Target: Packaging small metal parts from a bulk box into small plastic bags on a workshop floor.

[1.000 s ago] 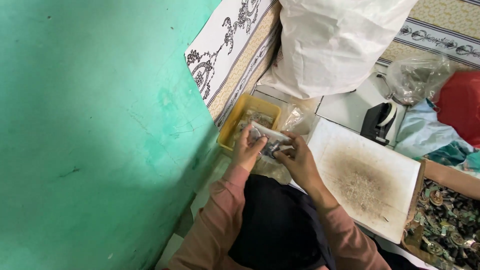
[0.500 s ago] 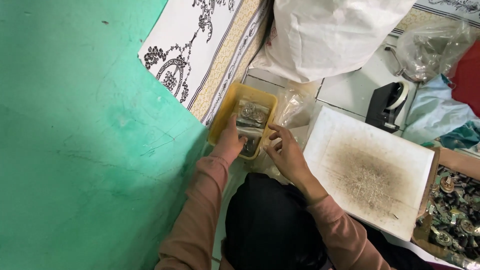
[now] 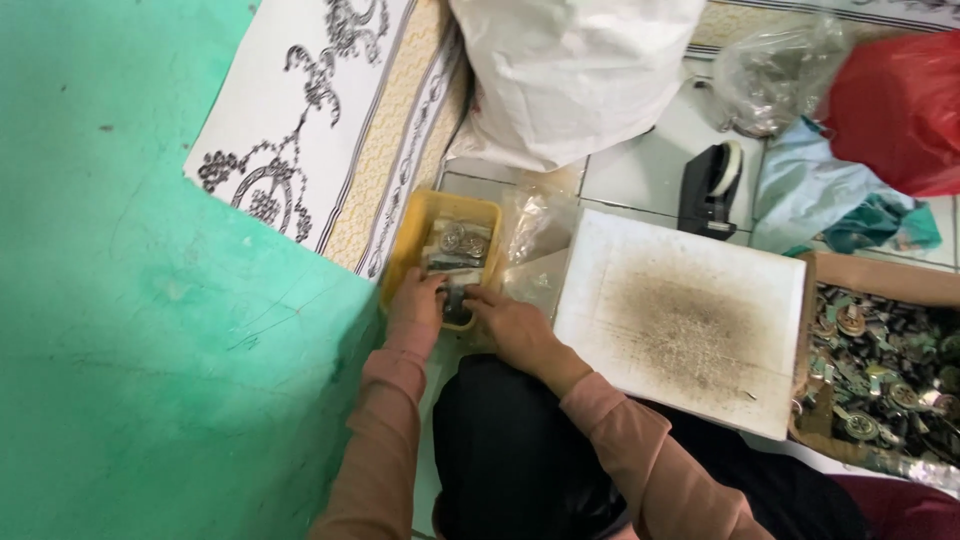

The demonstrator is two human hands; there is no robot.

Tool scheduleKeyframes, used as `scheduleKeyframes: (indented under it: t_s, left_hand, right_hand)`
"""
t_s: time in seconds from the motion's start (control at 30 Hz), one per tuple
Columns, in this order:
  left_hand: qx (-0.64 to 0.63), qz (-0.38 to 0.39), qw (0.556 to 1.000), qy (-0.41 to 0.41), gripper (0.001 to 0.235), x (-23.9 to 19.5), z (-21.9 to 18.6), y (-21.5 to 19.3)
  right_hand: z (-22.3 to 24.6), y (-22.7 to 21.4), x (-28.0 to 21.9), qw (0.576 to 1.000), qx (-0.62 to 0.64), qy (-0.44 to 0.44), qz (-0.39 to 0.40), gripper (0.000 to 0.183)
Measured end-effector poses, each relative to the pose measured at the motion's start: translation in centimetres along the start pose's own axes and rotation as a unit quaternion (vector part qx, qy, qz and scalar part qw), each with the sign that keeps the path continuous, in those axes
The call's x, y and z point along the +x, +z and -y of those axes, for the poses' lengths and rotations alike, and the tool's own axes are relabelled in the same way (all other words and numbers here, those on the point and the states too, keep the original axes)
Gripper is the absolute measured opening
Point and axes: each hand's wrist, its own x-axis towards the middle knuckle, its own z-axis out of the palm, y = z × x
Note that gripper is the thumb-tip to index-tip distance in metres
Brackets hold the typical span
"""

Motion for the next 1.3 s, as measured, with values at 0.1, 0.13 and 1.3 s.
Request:
scheduleKeyframes:
  t_s: [0.1, 0.13, 1.3]
  left_hand:
    - [0.045, -0.051, 0.997, 0.023, 0.046, -2.2, -4.2, -5.9]
    - [0.043, -0.045, 0.997, 0.045, 0.046, -3.0, -4.4, -6.4]
    - [0.141, 0.180, 0.805, 0.547, 0.040, -9.5, -48.9, 14.0]
  right_hand:
    - [0.9, -4.9, -3.1, 0.997, 0.069, 0.022, 0.019, 0.035]
    - [0.8, -6.5, -4.8, 0.997, 0.065, 0.041, 0.008, 0.035]
    - [-33.9, -19.6, -50.0, 0.785, -0.008, 0.619, -0.026, 0.108]
